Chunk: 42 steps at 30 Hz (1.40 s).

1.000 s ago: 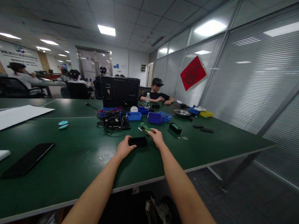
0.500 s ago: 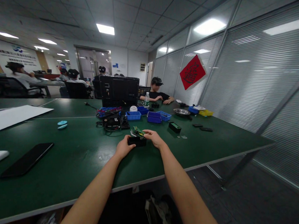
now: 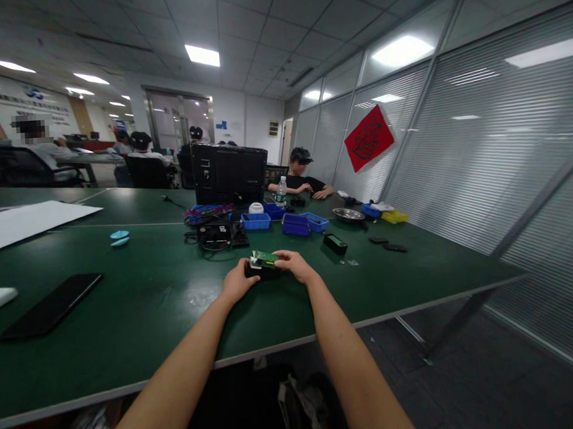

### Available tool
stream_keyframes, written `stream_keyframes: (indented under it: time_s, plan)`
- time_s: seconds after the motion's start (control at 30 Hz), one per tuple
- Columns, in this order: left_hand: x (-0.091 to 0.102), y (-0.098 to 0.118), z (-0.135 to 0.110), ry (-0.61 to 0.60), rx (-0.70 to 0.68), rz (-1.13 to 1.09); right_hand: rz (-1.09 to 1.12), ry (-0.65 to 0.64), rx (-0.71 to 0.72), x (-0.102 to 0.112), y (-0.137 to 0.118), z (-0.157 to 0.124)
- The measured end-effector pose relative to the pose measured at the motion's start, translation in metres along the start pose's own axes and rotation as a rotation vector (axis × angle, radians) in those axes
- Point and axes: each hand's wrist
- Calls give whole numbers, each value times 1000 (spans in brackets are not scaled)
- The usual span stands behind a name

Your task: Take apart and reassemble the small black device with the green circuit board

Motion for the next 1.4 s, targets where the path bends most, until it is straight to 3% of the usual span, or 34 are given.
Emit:
stream_keyframes:
  time_s: [0.57, 0.73, 0.97, 1.07, 1.27, 1.4]
  plan:
    - [-1, -1, 1, 4, 16, -4, -88, -74, -13, -4, 0, -1]
    - [-2, -3, 2, 23, 8, -12, -99, -41, -11, -4, 1, -1]
    - [-5, -6, 5, 57, -7, -61, -417, -111, 31, -8, 4, 1]
    - [-6, -7, 6, 65, -1, -92, -552, 9, 11, -7, 5, 3]
    - [-8, -11, 8, 62, -19, -110, -804, 472, -230, 14, 8, 4]
    - [-8, -11, 8, 41, -12, -103, -884, 541, -319, 23, 12, 4]
Point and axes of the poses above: each hand's wrist, its own z-axis towards the middle knuckle, its own x-axis out of the back of the hand, y = z × x, and after that the axes turned 7 degrees about x, right-handed
